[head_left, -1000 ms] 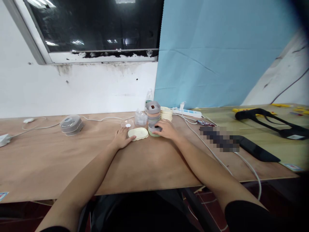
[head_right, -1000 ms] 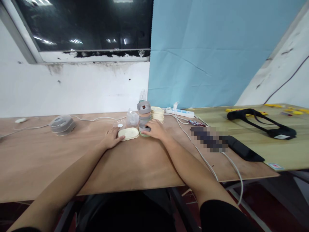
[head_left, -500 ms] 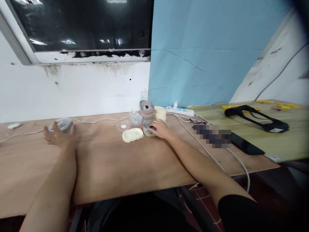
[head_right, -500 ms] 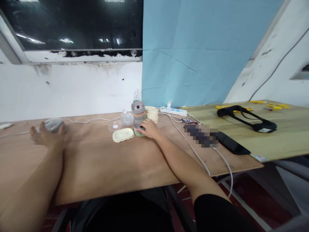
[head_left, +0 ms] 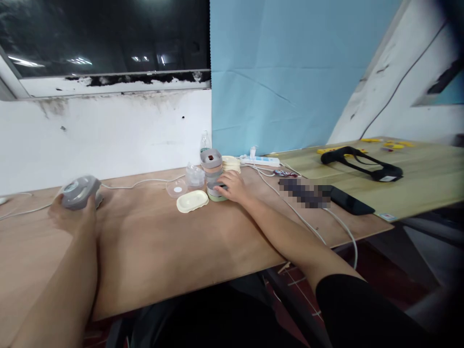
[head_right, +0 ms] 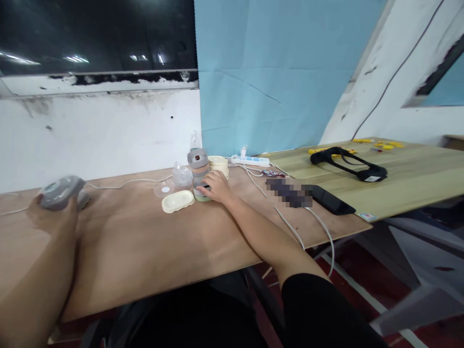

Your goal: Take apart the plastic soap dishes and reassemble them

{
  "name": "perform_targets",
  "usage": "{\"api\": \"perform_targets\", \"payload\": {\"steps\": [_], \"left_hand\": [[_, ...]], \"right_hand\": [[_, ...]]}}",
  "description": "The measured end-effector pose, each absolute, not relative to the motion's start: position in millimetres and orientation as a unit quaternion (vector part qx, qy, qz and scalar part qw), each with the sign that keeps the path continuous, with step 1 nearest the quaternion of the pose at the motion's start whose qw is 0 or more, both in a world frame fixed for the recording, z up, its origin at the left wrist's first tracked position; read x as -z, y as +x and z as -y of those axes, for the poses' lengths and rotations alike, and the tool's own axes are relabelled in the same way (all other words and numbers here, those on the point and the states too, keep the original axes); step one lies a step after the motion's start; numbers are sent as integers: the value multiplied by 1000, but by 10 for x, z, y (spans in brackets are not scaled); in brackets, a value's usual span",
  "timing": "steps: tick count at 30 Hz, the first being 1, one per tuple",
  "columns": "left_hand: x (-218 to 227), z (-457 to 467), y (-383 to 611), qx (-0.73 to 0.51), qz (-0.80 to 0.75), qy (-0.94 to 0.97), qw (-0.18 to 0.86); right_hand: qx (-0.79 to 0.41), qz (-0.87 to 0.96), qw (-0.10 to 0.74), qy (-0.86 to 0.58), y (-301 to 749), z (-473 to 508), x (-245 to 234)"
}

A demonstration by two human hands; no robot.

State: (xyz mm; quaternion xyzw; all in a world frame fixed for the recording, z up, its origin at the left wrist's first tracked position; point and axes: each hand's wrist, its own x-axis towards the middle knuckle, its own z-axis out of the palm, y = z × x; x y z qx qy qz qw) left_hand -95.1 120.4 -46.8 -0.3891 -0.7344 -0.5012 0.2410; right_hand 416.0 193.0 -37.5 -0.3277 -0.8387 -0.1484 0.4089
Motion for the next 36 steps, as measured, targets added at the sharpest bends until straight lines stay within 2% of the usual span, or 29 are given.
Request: {"api": "perform_targets", "payload": {"steps": [2,6,14,20,26,32,36], "left_hand": [[455,-1224,-736,557,671,-414,262],[437,-1260,-59,576,583,-542,186],[510,-1115,1027,495,345,-790,111],[420,-963,1093,454,324,-825,94],[400,-979,1000,459,326,-822,78],[428,-936,1059,427,318,-842,-88],[452,-885,1150,397,302,-851,-166]], "right_hand": [[153,833,426,-319,4141,-1899,355],[144,841,438,-284,4048,-1819,360],[102,903,383,-165,3843,-1693,392],[55,917,359,-168,3836,-1650,349],[-33,890,408,-201,3781,-1608,388],[-174,794,494,-308,3777,-1623,440],[-137,759,519,-369,3776,-1637,453]]}}
